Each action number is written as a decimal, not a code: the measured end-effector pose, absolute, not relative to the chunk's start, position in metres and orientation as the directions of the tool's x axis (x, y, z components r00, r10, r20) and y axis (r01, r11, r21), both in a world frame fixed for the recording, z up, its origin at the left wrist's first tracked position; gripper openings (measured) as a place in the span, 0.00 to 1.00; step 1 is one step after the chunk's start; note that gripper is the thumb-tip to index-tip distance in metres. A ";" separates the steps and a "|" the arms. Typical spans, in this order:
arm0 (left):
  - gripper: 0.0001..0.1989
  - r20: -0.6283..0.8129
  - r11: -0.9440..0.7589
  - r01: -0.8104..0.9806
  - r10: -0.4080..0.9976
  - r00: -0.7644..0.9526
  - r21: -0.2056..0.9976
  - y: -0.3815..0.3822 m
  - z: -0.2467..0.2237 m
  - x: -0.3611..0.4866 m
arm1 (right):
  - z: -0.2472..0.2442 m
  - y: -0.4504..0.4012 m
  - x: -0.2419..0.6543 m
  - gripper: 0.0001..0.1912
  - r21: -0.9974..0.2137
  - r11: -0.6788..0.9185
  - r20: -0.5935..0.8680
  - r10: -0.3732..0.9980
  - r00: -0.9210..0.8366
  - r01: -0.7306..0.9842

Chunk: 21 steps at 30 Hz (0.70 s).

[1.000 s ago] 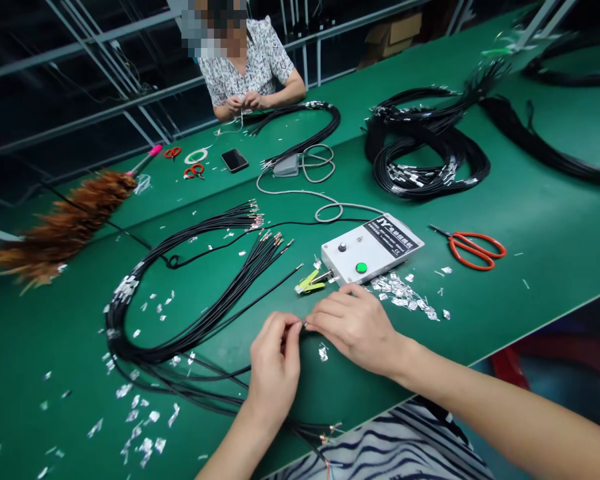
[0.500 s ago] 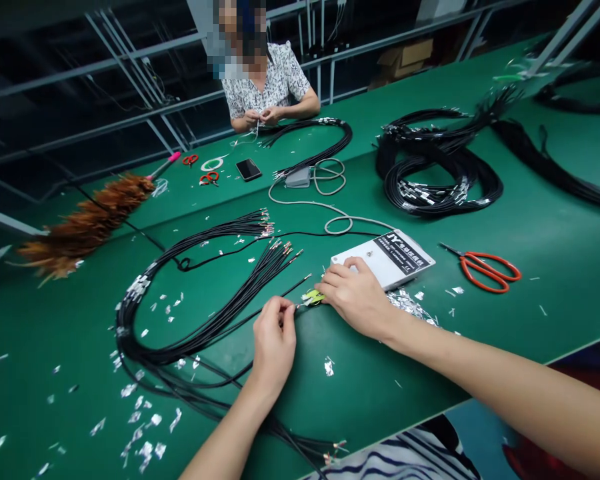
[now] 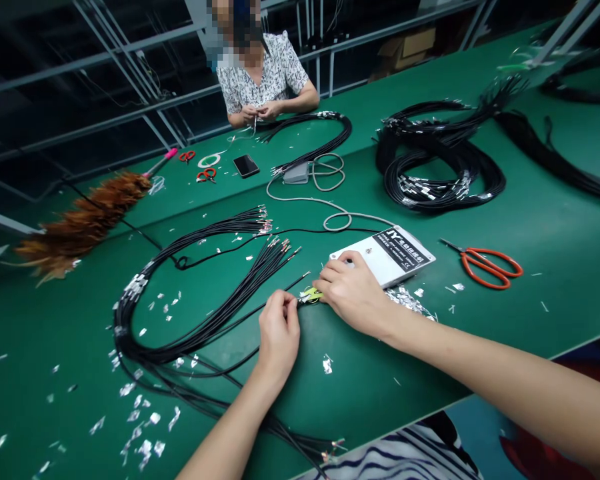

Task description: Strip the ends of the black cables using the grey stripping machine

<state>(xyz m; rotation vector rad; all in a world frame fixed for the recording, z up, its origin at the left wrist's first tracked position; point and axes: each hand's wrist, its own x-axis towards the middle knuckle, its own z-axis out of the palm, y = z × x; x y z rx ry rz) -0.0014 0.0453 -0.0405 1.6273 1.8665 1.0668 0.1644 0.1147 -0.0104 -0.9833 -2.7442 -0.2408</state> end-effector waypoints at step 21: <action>0.08 0.184 -0.019 0.621 0.962 -0.202 0.783 0.044 -0.037 -0.004 | -0.024 0.066 0.239 0.12 -0.267 0.684 0.668 0.639 -0.381 0.679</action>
